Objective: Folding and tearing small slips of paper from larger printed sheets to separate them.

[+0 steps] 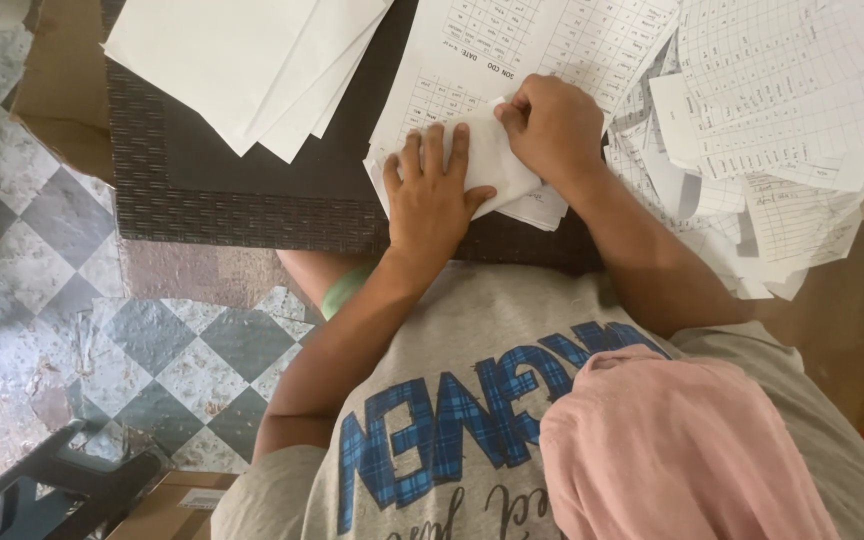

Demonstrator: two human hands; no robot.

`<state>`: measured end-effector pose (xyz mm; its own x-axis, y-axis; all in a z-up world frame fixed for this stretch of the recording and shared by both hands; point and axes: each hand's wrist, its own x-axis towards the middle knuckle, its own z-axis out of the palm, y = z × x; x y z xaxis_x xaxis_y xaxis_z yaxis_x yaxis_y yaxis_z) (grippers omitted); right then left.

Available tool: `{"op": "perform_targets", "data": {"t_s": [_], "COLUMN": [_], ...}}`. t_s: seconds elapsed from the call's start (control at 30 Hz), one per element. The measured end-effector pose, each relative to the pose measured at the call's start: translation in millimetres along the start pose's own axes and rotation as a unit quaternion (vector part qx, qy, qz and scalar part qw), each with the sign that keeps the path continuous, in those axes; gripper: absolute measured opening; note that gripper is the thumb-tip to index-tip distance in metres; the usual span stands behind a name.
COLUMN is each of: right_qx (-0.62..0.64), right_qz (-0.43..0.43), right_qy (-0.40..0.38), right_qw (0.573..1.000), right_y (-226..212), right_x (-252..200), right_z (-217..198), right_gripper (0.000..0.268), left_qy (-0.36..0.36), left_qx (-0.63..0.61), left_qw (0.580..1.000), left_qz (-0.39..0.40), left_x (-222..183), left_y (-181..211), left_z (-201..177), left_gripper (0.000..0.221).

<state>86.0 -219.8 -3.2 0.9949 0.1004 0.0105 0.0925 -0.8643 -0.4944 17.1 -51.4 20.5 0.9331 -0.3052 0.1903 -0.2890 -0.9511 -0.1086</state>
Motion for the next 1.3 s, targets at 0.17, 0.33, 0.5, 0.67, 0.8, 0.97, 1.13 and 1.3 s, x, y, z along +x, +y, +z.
{"op": "perform_targets", "data": {"t_s": [0.17, 0.33, 0.5, 0.67, 0.8, 0.97, 1.13, 1.3], "right_qx": [-0.042, -0.046, -0.04, -0.041, -0.042, -0.032, -0.026, -0.059], "right_qz": [-0.025, -0.029, -0.057, -0.058, -0.06, -0.074, -0.07, -0.232], "right_qy": [0.022, 0.012, 0.019, 0.003, -0.002, 0.026, 0.067, 0.16], "right_qw": [0.999, 0.998, 0.997, 0.997, 0.997, 0.996, 0.995, 0.958], "right_y": [-0.4, -5.6, -6.4, -6.3, -5.1, -4.5, -11.1, -47.1], "right_x": [-1.7, -4.4, -9.3, -9.4, -11.0, -11.4, -14.1, -32.9], "right_z": [5.5, 0.6, -1.5, -1.8, -1.2, -1.0, -2.4, -18.5], "right_gripper": [0.028, 0.027, 0.023, 0.019, 0.015, 0.018, 0.023, 0.02], "left_qy": [-0.001, -0.019, -0.019, -0.033, -0.034, -0.03, -0.024, -0.043], "left_qx": [-0.037, -0.04, -0.053, -0.055, -0.056, -0.055, -0.057, -0.047], "left_qw": [0.999, 0.998, 0.998, 0.997, 0.997, 0.997, 0.997, 0.997], "left_qz": [-0.029, -0.038, -0.035, -0.034, -0.034, -0.035, -0.038, -0.047], "left_x": [-6.4, -9.4, -11.4, -11.2, -12.3, -13.3, -15.3, -16.8], "left_y": [2.7, 5.3, 6.3, 6.7, 7.4, 7.8, 7.9, 9.6], "left_z": [4.4, 10.7, 12.3, 11.5, 13.2, 13.6, 13.6, 21.0], "left_gripper": [0.068, 0.073, 0.074, 0.072, 0.072, 0.072, 0.067, 0.068]}}
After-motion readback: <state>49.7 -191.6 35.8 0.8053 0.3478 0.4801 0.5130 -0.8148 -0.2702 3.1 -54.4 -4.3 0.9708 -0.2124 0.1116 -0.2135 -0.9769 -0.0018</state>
